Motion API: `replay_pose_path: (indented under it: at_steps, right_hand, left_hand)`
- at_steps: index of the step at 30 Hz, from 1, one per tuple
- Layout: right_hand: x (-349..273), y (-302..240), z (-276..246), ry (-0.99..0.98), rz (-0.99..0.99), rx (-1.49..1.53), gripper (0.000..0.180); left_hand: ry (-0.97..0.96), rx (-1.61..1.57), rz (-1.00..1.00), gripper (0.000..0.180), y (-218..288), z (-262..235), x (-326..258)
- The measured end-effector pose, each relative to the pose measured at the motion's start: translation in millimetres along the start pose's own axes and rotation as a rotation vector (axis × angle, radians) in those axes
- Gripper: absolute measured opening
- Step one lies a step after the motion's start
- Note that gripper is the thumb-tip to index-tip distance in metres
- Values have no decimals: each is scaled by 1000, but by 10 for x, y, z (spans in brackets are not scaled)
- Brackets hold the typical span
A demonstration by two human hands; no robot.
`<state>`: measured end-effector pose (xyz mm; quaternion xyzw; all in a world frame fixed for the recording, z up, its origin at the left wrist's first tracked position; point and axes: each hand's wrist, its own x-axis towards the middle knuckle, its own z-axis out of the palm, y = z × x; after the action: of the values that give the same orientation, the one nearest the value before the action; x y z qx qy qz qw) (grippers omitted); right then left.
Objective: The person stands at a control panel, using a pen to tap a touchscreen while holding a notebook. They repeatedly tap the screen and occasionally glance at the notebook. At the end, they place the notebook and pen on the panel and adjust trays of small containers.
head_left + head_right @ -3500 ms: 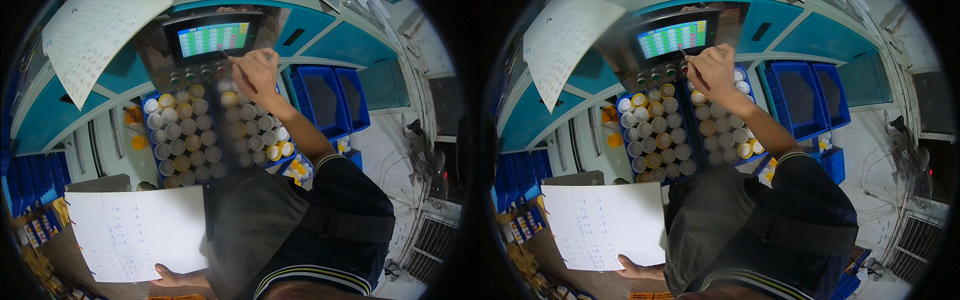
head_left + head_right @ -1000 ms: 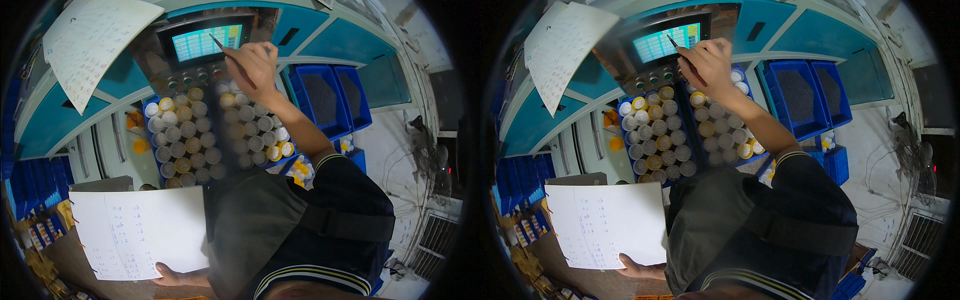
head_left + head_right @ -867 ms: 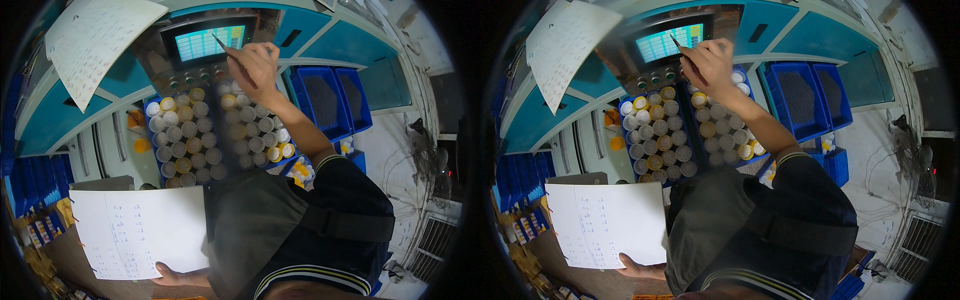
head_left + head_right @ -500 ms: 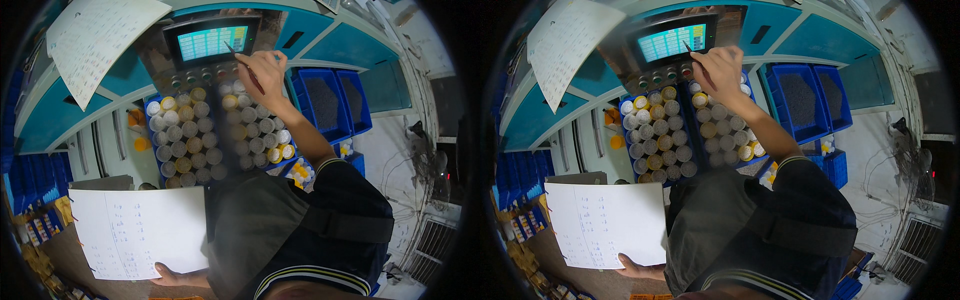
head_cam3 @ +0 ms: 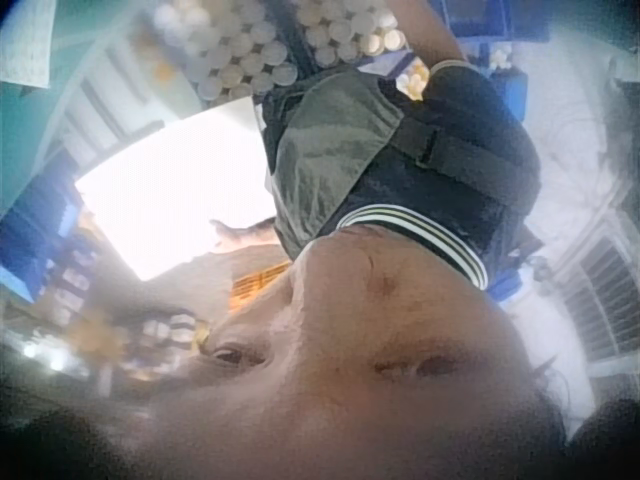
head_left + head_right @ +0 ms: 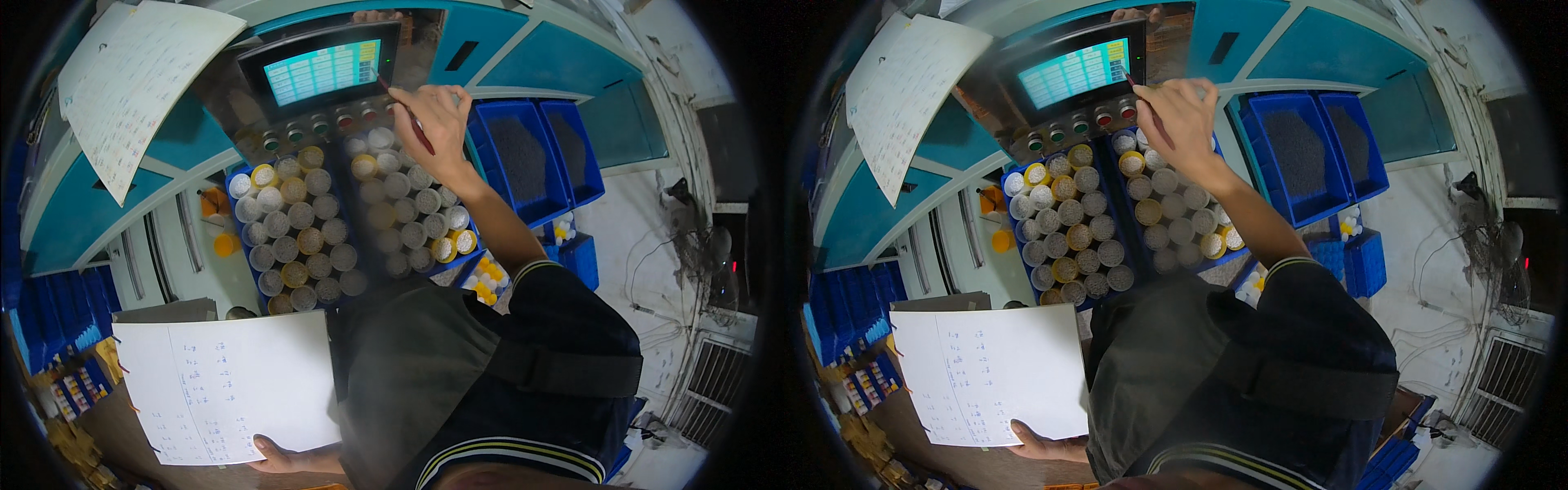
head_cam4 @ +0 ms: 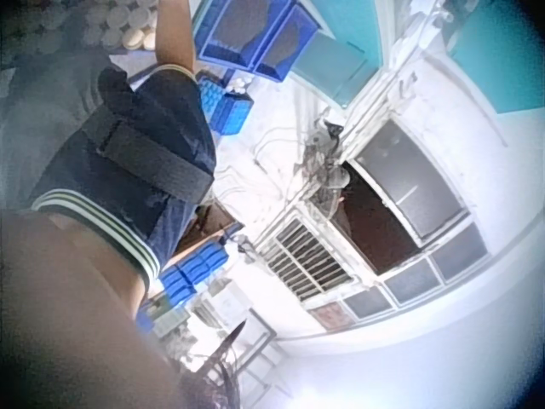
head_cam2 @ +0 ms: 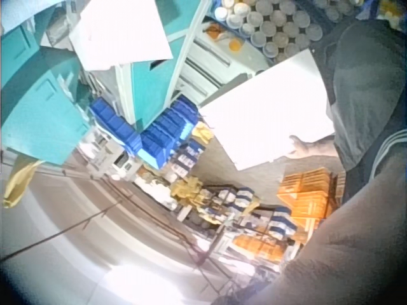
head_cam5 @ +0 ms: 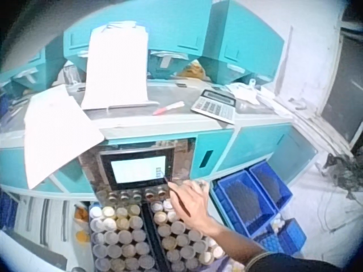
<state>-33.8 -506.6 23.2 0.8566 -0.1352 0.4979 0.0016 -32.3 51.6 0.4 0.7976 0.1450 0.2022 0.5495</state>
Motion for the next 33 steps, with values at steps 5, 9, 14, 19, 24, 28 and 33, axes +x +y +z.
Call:
replay_pose_path:
  at_steps: [5,9,14,19,24,28,33]
  right_hand:
    - [67,42,12,9,-12,-3,28]
    - [34,63,8,10,-9,-15,22]
    - [-91,76,-16,-70,21,14,18]
    - [-130,89,34,-74,19,24,17]
    - [-78,64,-1,-65,31,48,20]
    - [22,76,-20,-5,-13,-6,23]
    - [89,110,40,29,-21,-6,23]
  left_hand:
    - [-12,-3,2,85,-8,4,24]
    - [-16,-6,-3,85,4,7,44]
    - [-3,-6,-49,86,235,86,-80]
    - [50,18,-21,85,515,270,-336]
    - [55,3,-77,81,569,305,-283]
    - [88,13,-96,81,576,300,-330]
    - [68,-8,-102,83,594,313,-348]
